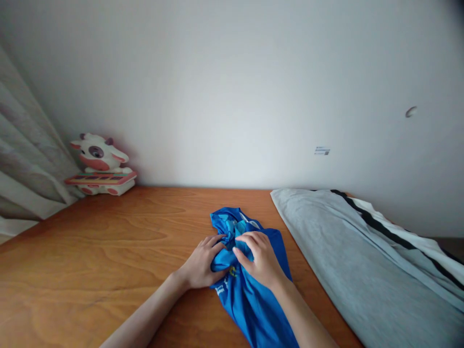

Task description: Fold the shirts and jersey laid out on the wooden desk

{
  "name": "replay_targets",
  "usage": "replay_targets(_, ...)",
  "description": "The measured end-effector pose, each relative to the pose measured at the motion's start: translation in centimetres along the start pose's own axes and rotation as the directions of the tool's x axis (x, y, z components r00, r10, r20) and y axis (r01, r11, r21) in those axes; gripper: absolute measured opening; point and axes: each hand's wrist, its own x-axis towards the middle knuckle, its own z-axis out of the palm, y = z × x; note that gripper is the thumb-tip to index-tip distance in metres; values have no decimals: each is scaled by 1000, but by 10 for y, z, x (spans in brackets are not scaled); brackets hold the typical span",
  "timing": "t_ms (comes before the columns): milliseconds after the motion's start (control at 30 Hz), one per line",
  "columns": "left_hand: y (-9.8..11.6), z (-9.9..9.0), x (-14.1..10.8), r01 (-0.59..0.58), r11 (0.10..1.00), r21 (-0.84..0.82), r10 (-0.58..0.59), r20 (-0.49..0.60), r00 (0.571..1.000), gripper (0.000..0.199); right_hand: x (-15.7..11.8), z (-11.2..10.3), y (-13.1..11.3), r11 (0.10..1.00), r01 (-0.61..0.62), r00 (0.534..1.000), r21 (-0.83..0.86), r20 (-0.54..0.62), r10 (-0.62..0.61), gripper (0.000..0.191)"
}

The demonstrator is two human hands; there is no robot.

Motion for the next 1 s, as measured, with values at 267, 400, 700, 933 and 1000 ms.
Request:
replay_targets(267, -3, -5, 3, 281, 838, -467, -421, -228, 878, 23, -8, -23, 32, 973, -219, 963, -75, 143, 228, 65)
replay_targets(400, -8, -9, 9, 107, 397, -912, -734, -246, 633, 45, -14, -21, 39, 964, -265, 926, 0, 278, 255, 85)
replay_targets(700, 8, 0, -3, 190, 787, -587, -317, -120, 941, 87, -10, 28, -1, 785, -343, 939, 516, 201, 279, 25)
replay_targets(933, 9, -6, -10, 74, 868, -490, -121, -64, 991, 86, -12, 32, -15, 648, -343, 938, 680, 209, 278, 38)
replay_targets(1000, 8, -6, -8, 74, 843, -533, -178, -147, 973, 65, -12, 34, -11, 681, -315, 944, 661, 146, 296, 40)
